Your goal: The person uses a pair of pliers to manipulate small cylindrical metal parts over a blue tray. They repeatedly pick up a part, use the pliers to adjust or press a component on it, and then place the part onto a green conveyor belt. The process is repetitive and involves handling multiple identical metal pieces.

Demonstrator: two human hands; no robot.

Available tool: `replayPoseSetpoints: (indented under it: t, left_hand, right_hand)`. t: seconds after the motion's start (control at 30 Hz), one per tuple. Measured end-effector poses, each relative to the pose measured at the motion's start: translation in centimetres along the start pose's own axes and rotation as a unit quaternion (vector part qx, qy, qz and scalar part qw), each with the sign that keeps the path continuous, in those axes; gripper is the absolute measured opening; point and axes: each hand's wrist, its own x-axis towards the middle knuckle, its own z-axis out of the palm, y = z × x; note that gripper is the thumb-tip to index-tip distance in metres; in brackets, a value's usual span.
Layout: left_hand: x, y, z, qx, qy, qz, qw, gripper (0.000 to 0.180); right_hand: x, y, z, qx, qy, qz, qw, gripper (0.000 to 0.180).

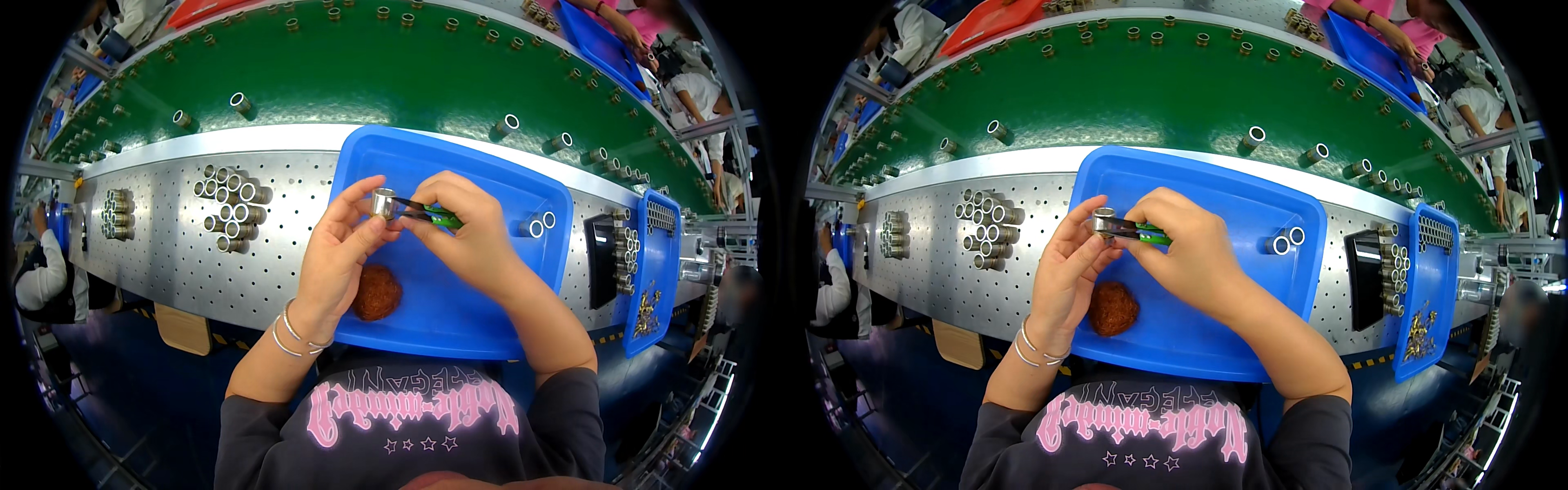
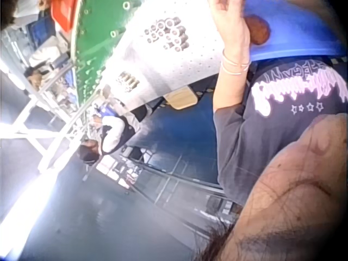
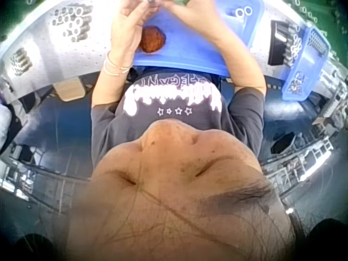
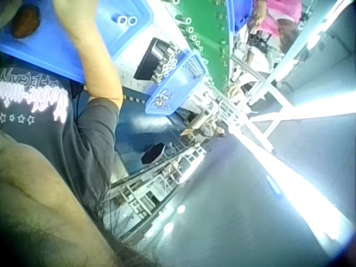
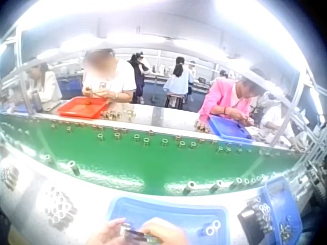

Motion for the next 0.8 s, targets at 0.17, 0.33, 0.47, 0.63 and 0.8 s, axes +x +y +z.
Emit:
replayPoseSetpoints:
  t: [0.17, 0.33, 0.47, 0.63, 0.8]
  left_hand:
    - [0.13, 0.1, 0.25, -0.007, -0.001, -0.002, 1.0, 0.043]
    - [0.23, -0.17, -0.22, -0.008, -0.008, -0.019, 1.0, 0.044]
    - [0.21, -0.01, 0.16, -0.039, -0.006, -0.019, 0.999, 0.043]
    - [0.18, 0.13, 0.24, -0.003, 0.002, -0.009, 1.0, 0.042]
    - [0.02, 0.2, 0.16, -0.015, -0.006, -0.008, 1.0, 0.042]
  right_hand:
    - [0.17, 0.09, 0.07, 0.018, 0.032, -0.022, 0.999, 0.019]
    - [-0.09, 0.19, 0.19, 0.073, 0.026, 0.009, 0.997, 0.02]
    - [0.08, 0.09, 0.01, 0.17, 0.029, 0.06, 0.983, 0.014]
    - [0.06, 0.27, -0.07, 0.148, 0.024, 0.046, 0.988, 0.012]
    - [0.02, -0.19, -0.14, 0.154, 0.03, 0.046, 0.986, 0.012]
